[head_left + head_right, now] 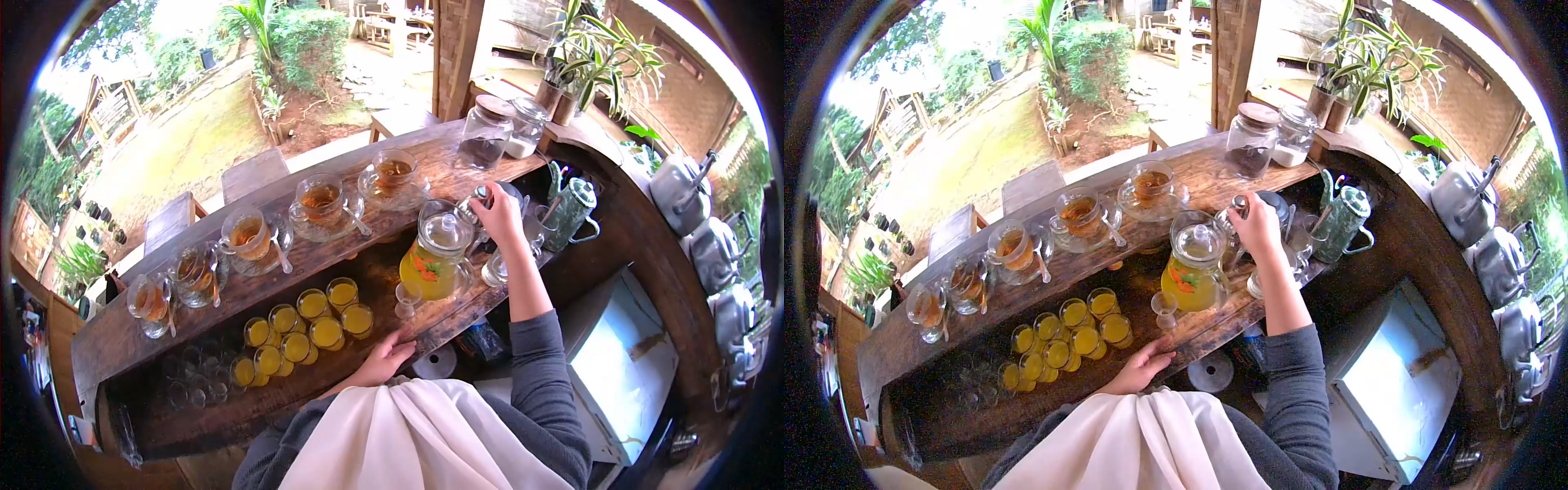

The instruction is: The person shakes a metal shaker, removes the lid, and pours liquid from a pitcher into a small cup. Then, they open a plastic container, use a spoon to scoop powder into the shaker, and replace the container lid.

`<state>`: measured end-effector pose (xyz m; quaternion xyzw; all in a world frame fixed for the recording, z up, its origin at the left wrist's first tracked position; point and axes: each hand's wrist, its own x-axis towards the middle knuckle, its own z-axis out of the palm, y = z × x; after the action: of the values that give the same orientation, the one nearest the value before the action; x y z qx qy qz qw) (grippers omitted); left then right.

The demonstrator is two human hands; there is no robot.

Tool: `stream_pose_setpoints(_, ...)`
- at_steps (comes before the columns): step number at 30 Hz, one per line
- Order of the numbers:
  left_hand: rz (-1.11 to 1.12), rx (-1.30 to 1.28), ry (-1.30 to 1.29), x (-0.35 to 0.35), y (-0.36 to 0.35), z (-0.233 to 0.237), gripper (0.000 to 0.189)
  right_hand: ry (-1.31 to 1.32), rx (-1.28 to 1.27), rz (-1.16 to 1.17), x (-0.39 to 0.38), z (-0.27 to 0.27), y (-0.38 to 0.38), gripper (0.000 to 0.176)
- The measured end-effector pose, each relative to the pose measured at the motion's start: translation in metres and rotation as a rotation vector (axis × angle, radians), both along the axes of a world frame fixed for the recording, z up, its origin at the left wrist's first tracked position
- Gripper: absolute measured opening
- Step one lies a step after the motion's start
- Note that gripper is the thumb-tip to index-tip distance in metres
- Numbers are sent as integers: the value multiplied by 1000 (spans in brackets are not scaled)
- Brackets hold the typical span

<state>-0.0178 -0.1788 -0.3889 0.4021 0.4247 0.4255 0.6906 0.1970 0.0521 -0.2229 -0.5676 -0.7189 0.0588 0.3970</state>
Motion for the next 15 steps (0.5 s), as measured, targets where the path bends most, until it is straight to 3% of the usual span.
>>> stream_pose_setpoints(15,-42,70,-50,-8,-9,-8,55,-227,130,-41,0,119,-16,38)
